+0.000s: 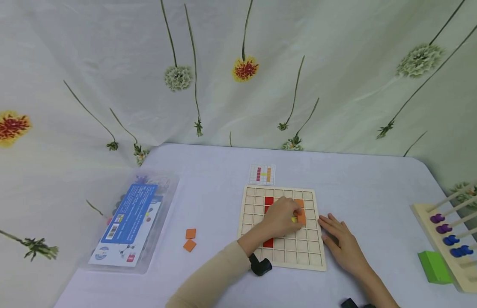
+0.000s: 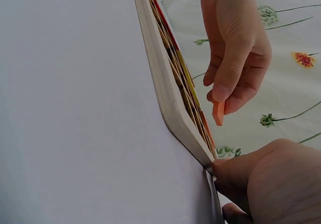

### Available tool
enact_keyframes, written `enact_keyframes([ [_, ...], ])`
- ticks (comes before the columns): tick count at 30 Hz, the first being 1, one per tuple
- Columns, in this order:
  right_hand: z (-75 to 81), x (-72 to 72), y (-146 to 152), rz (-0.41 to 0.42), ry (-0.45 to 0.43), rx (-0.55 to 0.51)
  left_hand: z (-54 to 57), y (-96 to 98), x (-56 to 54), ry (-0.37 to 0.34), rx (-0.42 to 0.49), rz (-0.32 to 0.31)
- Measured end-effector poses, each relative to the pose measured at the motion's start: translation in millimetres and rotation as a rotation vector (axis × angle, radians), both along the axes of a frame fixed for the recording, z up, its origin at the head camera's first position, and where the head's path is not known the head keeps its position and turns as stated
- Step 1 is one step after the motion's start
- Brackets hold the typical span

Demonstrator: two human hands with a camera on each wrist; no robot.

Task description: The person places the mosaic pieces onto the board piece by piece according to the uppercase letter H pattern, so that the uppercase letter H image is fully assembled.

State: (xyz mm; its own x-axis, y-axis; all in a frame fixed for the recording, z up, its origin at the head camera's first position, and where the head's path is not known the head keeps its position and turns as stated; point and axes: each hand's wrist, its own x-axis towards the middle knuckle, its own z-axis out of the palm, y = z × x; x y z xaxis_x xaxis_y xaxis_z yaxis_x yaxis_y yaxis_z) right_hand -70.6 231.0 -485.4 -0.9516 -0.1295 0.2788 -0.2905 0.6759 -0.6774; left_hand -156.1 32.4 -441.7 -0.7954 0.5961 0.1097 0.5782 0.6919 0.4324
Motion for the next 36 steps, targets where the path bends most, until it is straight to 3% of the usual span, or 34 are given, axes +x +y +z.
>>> enact_keyframes([
  [14,-0.5,1.1,0.2,-0.001,0.017,0.012,-9.2,2.7,-1.5,0.046,-0.059,-0.023],
  [24,-0.3,-0.3,-0.5,0.008,0.007,0.003,-2.5,-1.9,2.7,0.079,-0.080,-0.026],
  [30,-1.1,-0.3,-2.0,-0.001,0.009,0.008,14.9,-29.7,16.1,0.106,-0.017,0.001],
  [36,-0.7,0.0,-0.9,-0.001,0.003,0.012,25.9,-82.5,37.2,0.134,0.112,0.144],
])
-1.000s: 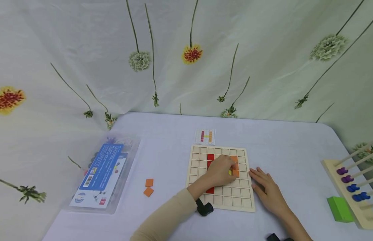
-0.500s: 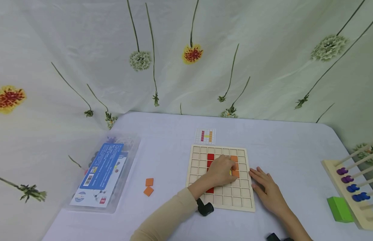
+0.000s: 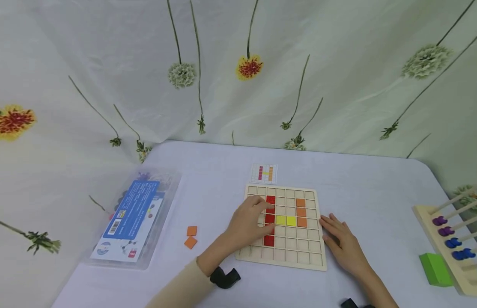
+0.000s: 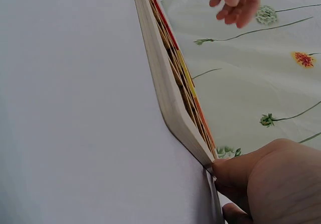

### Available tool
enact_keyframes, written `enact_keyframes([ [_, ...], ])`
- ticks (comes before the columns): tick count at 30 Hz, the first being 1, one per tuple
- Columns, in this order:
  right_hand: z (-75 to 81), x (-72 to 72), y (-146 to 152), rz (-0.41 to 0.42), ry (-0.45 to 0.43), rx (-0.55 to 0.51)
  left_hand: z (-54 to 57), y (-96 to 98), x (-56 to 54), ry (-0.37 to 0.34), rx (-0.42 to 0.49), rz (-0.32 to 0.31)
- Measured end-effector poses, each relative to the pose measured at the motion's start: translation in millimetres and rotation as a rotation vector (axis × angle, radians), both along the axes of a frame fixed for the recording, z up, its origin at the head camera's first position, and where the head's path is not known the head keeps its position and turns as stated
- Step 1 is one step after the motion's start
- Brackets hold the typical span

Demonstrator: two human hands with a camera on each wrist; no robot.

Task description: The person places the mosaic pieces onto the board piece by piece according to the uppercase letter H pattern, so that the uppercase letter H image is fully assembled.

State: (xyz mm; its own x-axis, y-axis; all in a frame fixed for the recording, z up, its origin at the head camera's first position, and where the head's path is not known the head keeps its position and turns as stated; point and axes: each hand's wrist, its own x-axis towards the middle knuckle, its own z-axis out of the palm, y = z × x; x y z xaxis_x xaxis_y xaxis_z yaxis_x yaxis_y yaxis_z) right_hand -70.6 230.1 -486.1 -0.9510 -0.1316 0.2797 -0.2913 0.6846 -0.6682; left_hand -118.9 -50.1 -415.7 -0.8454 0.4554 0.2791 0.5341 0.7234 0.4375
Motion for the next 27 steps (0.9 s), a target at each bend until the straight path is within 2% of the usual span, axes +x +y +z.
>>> enact_keyframes([
  [5,1.2,-0.2,1.4,-0.002,-0.003,-0.001,-1.5,-53.5,16.5,0.094,0.086,0.146],
  [9,2.5,0.1,2.2,0.002,-0.003,-0.002,-12.4,-94.6,26.4,0.159,0.124,0.264],
  [13,3.4,0.7,2.6,0.001,0.003,-0.007,-25.0,-125.1,34.4,0.189,0.140,0.355],
  [18,3.8,0.8,1.7,0.005,0.003,-0.012,-39.0,-144.2,42.5,0.160,0.136,0.442],
  [27,1.2,0.9,0.2,0.008,0.000,-0.016,-59.1,-152.6,43.3,0.095,0.146,0.531],
])
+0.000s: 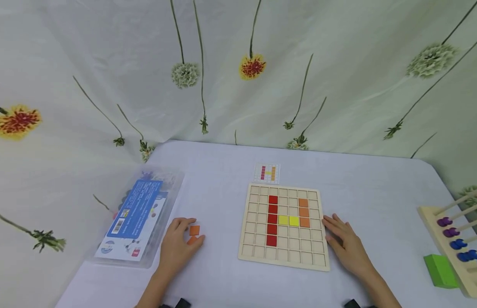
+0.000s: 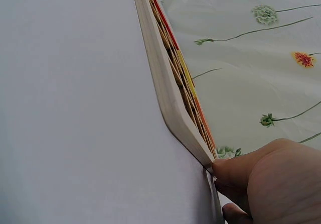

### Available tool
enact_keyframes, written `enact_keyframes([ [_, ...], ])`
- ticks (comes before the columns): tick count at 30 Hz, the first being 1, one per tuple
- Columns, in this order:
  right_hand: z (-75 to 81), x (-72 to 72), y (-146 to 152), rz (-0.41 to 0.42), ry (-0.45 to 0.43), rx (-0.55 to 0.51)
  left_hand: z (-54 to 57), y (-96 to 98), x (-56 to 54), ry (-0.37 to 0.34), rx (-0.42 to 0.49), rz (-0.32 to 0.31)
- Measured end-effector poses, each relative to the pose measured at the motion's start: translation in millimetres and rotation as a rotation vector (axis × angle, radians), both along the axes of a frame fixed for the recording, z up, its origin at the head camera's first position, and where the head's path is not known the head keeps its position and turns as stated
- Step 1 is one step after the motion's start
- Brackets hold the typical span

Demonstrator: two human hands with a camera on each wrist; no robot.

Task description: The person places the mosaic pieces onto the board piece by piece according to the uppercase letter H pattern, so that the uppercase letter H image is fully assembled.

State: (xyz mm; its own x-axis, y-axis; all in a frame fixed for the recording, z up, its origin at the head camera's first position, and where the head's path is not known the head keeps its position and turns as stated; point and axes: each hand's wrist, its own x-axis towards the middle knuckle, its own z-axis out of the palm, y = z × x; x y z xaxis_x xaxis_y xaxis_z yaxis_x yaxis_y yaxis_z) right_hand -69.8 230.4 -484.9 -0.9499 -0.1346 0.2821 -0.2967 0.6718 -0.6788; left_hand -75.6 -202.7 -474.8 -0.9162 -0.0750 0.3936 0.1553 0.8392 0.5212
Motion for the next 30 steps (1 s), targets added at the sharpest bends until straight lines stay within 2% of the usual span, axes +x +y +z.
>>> enact_keyframes([
  [12,0.2,0.3,-0.8,-0.009,-0.026,-0.009,-9.0,-1.1,-2.7,0.009,-0.009,0.050],
  [22,-0.3,-0.3,-0.7,-0.011,-0.009,-0.003,-11.9,-1.1,-5.1,0.027,-0.004,0.057],
  [30,-0.2,-0.5,-0.3,-0.005,-0.017,-0.007,-11.7,-1.4,-5.7,-0.012,0.017,0.067],
])
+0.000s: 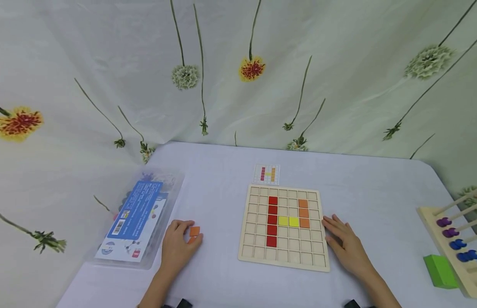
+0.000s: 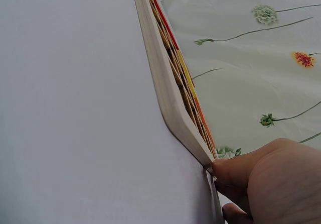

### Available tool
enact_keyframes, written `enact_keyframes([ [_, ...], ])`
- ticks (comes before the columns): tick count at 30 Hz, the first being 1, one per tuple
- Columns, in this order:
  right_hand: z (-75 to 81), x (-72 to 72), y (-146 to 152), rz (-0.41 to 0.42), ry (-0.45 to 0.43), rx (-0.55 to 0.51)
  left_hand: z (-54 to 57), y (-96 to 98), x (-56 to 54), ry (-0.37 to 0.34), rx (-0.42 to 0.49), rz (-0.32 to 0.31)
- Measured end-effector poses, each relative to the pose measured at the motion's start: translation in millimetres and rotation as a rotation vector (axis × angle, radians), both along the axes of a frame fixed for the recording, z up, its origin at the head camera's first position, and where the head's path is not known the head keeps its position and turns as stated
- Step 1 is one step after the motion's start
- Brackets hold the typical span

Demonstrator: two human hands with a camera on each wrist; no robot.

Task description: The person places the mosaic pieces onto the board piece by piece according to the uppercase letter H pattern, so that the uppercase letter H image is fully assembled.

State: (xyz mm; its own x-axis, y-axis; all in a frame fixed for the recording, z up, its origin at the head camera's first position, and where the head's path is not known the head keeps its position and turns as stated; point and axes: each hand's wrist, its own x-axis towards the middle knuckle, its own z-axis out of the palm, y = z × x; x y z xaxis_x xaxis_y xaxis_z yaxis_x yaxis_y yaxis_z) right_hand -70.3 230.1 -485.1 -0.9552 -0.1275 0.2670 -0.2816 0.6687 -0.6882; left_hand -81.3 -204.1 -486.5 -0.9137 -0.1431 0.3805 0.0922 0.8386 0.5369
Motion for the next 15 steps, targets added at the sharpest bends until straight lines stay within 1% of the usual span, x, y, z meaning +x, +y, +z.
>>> enact_keyframes([
  [4,-0.4,0.3,0.3,0.001,0.003,0.003,0.9,0.3,-0.4,-0.058,0.031,0.015],
  [8,-0.1,0.2,0.3,0.001,0.010,0.006,2.0,1.5,-0.4,-0.100,0.066,0.030],
  [15,0.3,0.5,-0.2,-0.001,0.013,0.008,2.0,2.5,0.0,-0.128,0.107,0.055],
])
